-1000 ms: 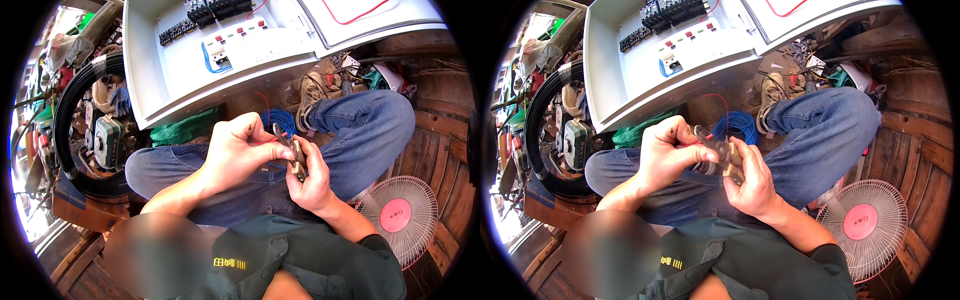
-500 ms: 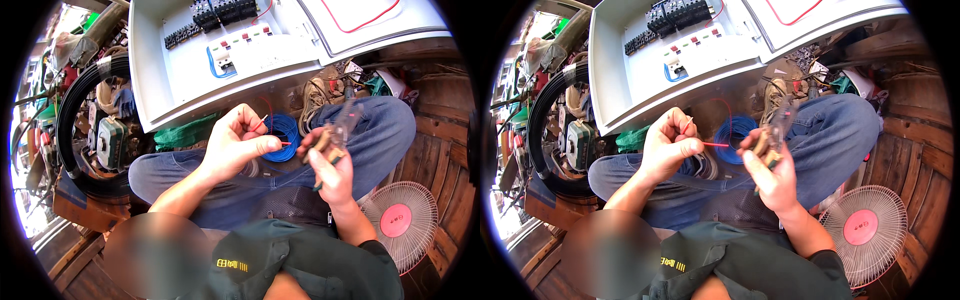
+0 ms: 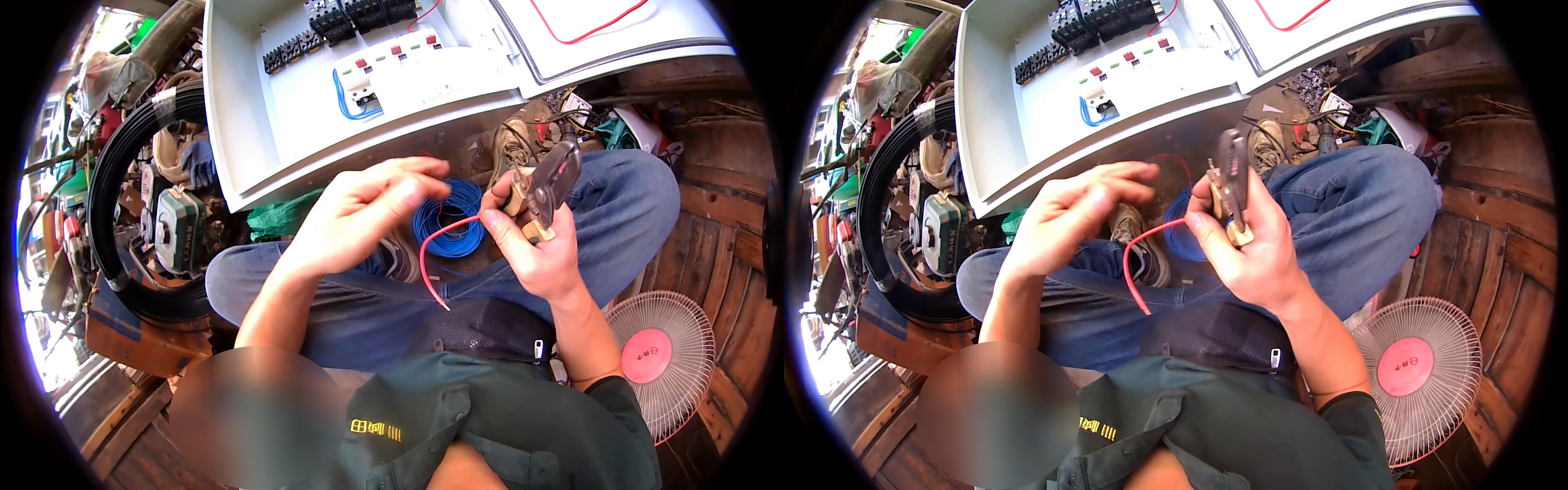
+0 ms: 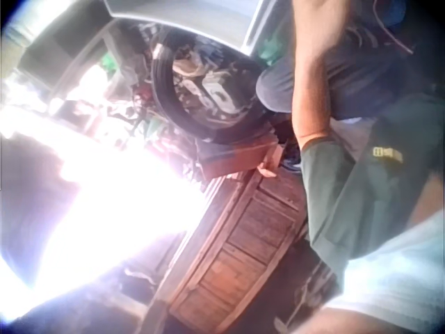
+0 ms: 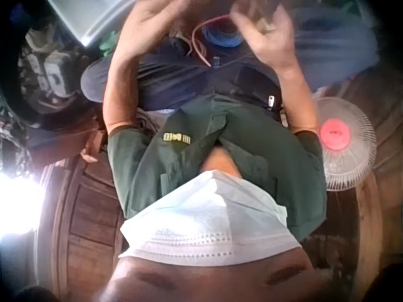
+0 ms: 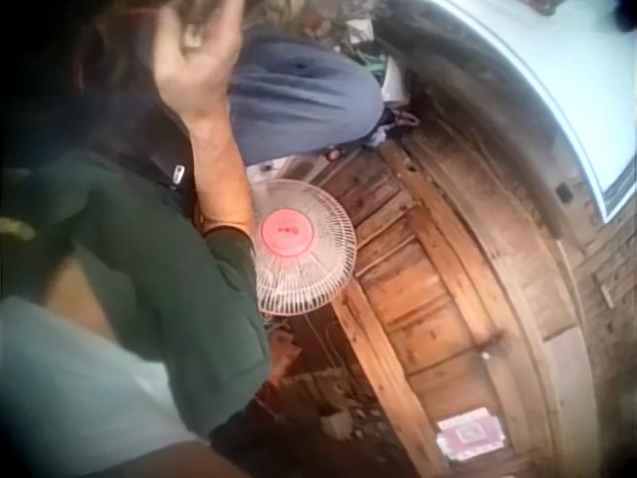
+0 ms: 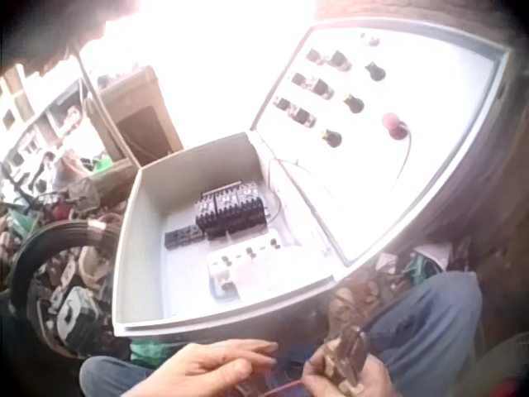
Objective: The person strips red wires with pliers and connects them to terminals inside an open electrical box. They use a screwdriver to tighten connections and route wires through the box.
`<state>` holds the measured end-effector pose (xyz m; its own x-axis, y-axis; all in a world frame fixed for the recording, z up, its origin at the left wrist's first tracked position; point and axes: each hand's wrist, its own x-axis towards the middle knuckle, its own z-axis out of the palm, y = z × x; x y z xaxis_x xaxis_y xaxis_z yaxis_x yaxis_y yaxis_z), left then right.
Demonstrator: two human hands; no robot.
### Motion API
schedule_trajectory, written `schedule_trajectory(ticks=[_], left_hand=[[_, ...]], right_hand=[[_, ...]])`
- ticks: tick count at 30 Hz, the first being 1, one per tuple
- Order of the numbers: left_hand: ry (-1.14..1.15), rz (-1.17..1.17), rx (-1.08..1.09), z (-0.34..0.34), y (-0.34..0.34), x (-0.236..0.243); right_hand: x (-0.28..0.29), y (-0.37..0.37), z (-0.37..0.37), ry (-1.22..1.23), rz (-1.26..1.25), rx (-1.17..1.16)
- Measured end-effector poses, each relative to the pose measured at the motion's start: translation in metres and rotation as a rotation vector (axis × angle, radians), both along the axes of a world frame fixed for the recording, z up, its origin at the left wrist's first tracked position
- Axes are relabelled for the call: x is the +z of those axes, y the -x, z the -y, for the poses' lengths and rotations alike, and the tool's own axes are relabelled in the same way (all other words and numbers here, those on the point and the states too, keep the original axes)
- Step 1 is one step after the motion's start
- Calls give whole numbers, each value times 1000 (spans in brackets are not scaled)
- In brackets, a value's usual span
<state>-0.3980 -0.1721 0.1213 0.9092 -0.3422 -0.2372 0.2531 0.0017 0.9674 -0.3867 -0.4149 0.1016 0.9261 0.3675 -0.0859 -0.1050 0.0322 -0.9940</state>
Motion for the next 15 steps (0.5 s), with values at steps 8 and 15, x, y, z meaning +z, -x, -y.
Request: schedule_trajectory(ticks=[8, 15], left_hand=[[95, -327, 70, 19, 5, 6], [173, -156, 258, 30, 27, -2]], right_hand=[[1, -6, -10, 153, 295, 22], [3, 13, 9, 527, 393, 39]])
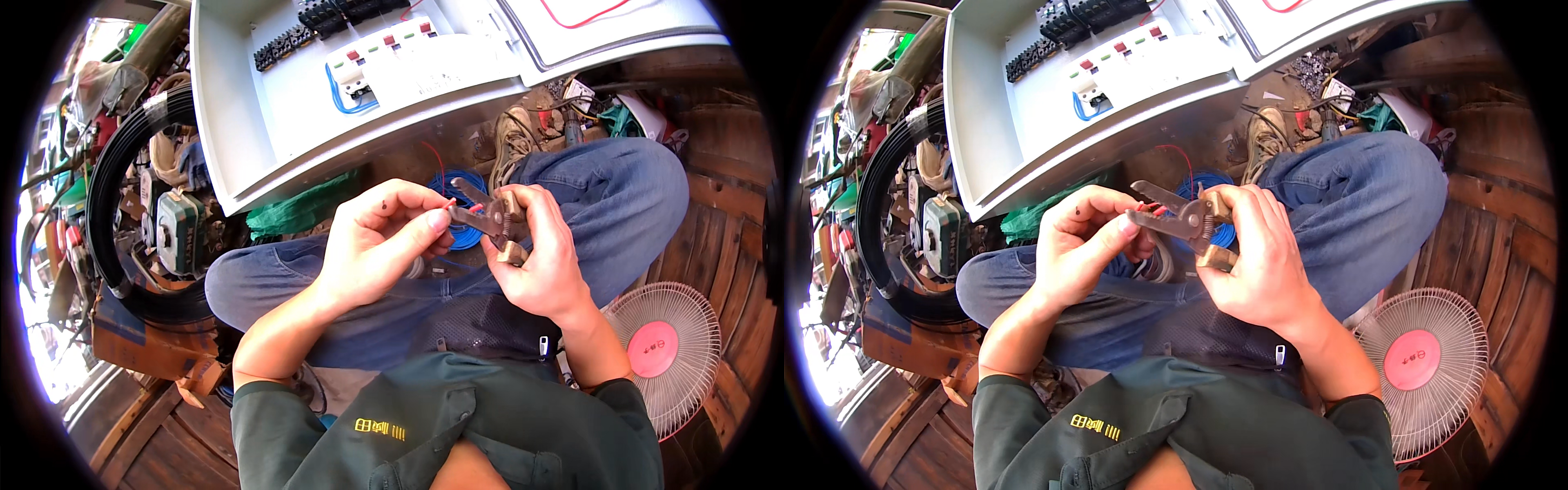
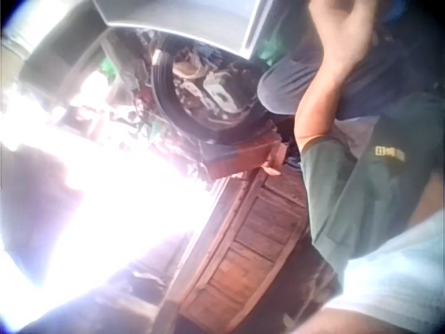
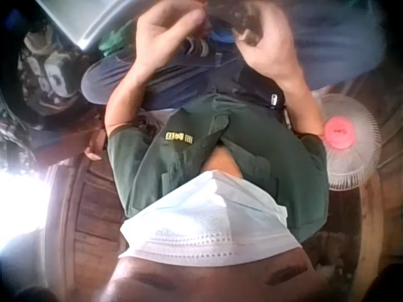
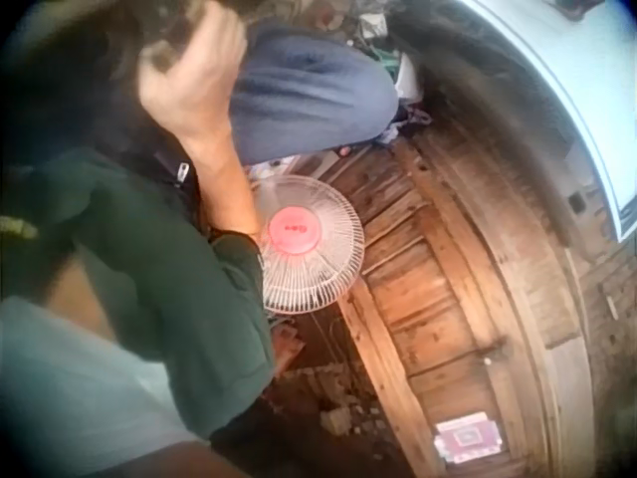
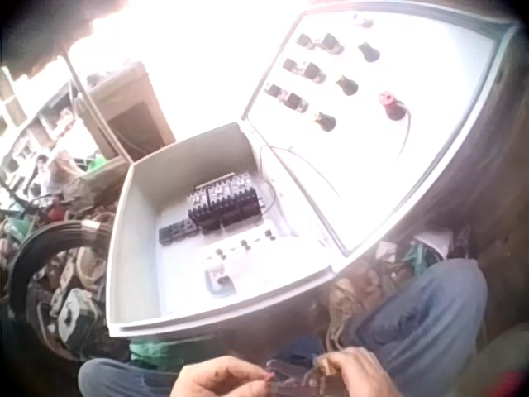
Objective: The person strips red wires with pliers and connects them to terminals inside an open electrical box. They use a screwdriver to tighten connections and route wires through the box.
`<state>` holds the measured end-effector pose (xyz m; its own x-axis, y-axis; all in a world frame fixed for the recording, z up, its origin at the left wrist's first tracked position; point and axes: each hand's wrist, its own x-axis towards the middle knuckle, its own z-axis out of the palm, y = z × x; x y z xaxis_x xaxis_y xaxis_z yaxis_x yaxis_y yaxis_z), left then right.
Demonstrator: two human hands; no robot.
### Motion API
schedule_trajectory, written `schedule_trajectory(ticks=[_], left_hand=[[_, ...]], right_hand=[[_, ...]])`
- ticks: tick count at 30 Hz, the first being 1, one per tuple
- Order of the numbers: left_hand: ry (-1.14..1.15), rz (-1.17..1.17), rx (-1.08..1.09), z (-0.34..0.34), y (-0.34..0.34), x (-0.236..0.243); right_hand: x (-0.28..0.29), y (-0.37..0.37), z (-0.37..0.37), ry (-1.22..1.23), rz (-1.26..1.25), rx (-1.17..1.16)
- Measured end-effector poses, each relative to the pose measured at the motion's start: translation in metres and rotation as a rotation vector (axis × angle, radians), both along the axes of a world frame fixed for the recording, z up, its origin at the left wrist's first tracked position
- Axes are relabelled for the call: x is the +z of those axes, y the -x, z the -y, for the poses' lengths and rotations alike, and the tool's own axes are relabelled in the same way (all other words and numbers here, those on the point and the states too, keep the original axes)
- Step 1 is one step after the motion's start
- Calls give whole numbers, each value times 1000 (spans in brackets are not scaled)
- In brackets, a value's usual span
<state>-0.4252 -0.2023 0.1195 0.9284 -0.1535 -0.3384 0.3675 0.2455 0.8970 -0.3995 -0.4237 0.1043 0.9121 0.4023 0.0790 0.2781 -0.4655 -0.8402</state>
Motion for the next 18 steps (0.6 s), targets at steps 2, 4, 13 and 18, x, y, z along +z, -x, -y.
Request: schedule_trajectory(ticks=[2, 4, 13, 18], left_hand=[[-2, 11, -30, 0, 2, -2], [5, 40, -39, 1, 2, -2], [25, 86, -39, -1, 0, -5], [4, 31, -66, -5, -2, -3]], right_hand=[[4, -1, 0, 49, 55, 17], [6, -1, 0, 88, 83, 30], [2, -4, 4, 130, 168, 29], [3, -7, 6, 153, 196, 42]])
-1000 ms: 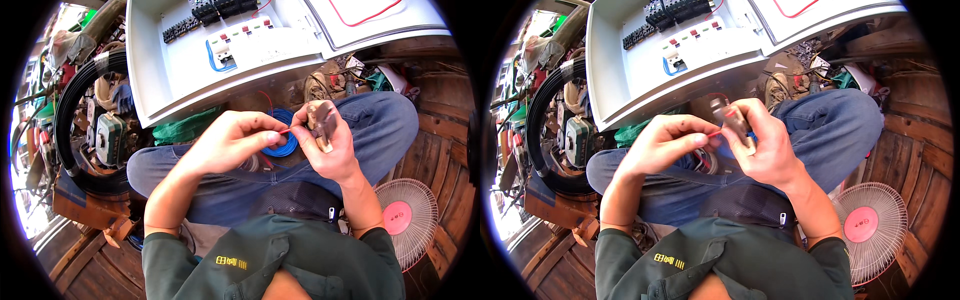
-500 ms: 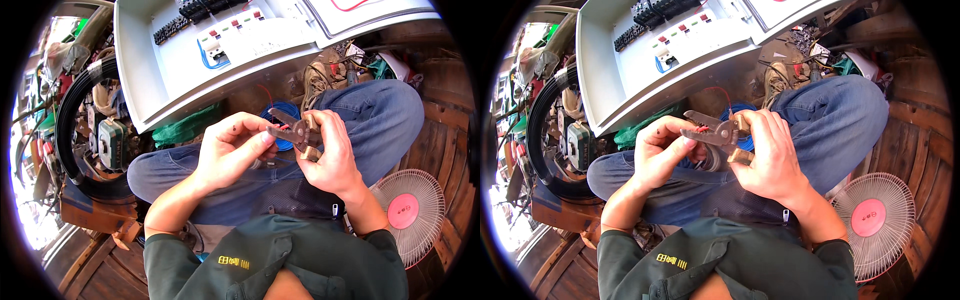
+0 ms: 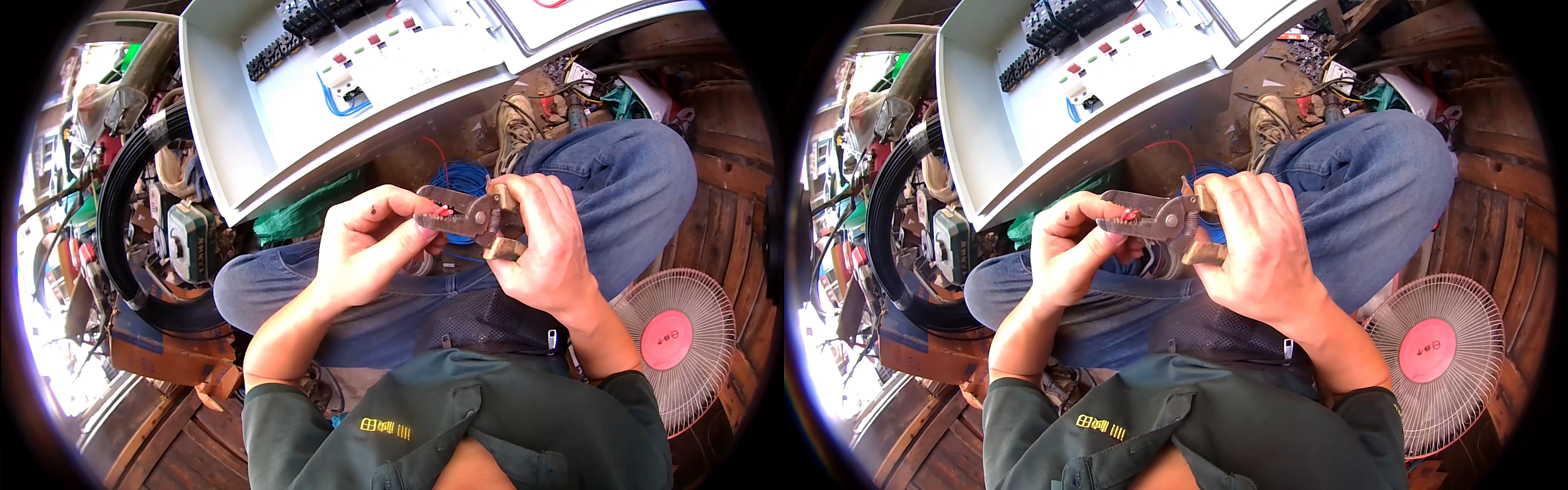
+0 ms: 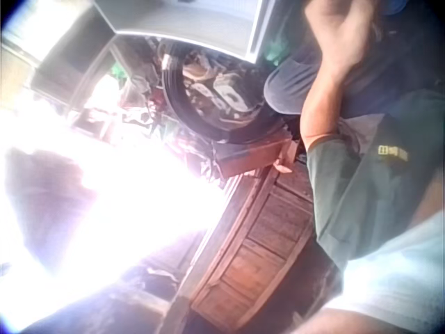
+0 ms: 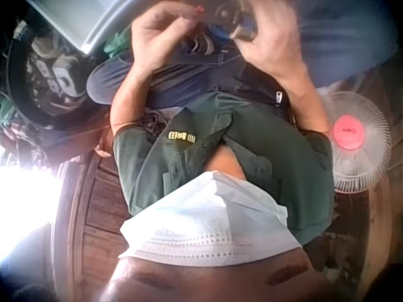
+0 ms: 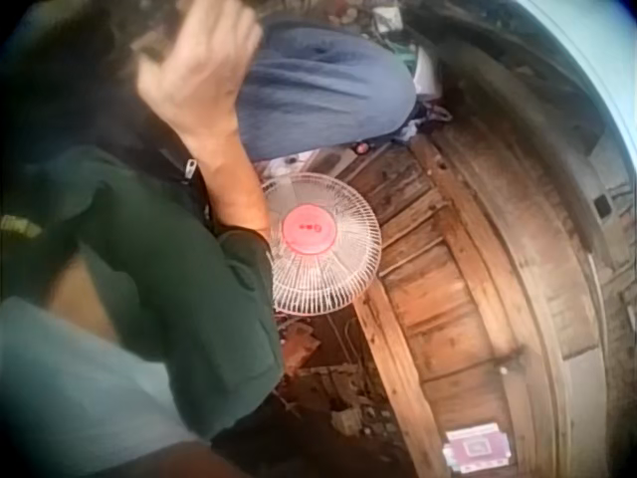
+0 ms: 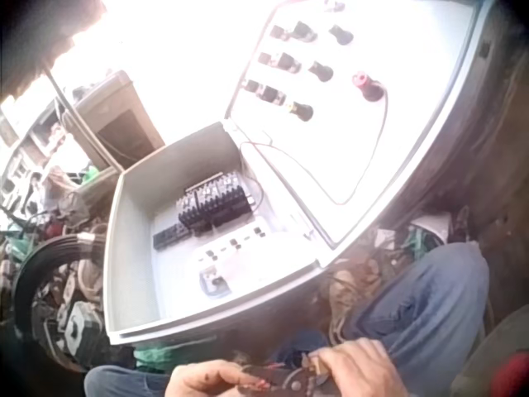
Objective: The person strips red wires with pliers and connects them to terminals inside an open electrical box. They use a screwdriver to tighten connections and route wires through the box.
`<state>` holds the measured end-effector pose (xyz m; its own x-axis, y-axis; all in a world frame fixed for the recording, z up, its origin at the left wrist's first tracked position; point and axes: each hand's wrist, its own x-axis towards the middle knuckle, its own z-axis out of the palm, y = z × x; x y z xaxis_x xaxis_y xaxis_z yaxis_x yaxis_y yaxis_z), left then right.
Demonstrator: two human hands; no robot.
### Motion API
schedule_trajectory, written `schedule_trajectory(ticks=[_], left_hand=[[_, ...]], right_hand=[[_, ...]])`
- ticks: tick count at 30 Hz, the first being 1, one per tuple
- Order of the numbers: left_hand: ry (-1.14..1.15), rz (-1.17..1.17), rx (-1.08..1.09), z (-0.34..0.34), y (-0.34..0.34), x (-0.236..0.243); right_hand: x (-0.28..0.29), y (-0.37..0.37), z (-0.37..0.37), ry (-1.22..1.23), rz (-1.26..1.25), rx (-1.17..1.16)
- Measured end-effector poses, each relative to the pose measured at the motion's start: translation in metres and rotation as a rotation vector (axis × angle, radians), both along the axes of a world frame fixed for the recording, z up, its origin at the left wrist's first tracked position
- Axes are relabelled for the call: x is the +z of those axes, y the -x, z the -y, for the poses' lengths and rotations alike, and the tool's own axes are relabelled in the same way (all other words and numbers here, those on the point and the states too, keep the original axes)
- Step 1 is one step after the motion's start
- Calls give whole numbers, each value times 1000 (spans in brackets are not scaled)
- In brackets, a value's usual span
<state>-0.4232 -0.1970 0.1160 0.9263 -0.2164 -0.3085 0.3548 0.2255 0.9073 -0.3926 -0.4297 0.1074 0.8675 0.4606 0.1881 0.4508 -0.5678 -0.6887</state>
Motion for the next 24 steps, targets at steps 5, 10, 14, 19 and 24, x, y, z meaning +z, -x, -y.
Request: schedule_trajectory(ticks=[5, 10, 14, 19, 24], left_hand=[[-2, 23, 17, 0, 0, 0], [-48, 84, 23, 1, 1, -1], [-62, 104, 11, -1, 0, -3], [-97, 121, 17, 1, 0, -3], [-140, 120, -22, -2, -1, -4]], right_hand=[[5, 2, -2, -5, -63, -19], [5, 2, -2, -15, -115, 4], [5, 1, -1, -24, -124, 14], [4, 1, -1, -35, -130, 16], [2, 1, -2, -62, -147, 5]])
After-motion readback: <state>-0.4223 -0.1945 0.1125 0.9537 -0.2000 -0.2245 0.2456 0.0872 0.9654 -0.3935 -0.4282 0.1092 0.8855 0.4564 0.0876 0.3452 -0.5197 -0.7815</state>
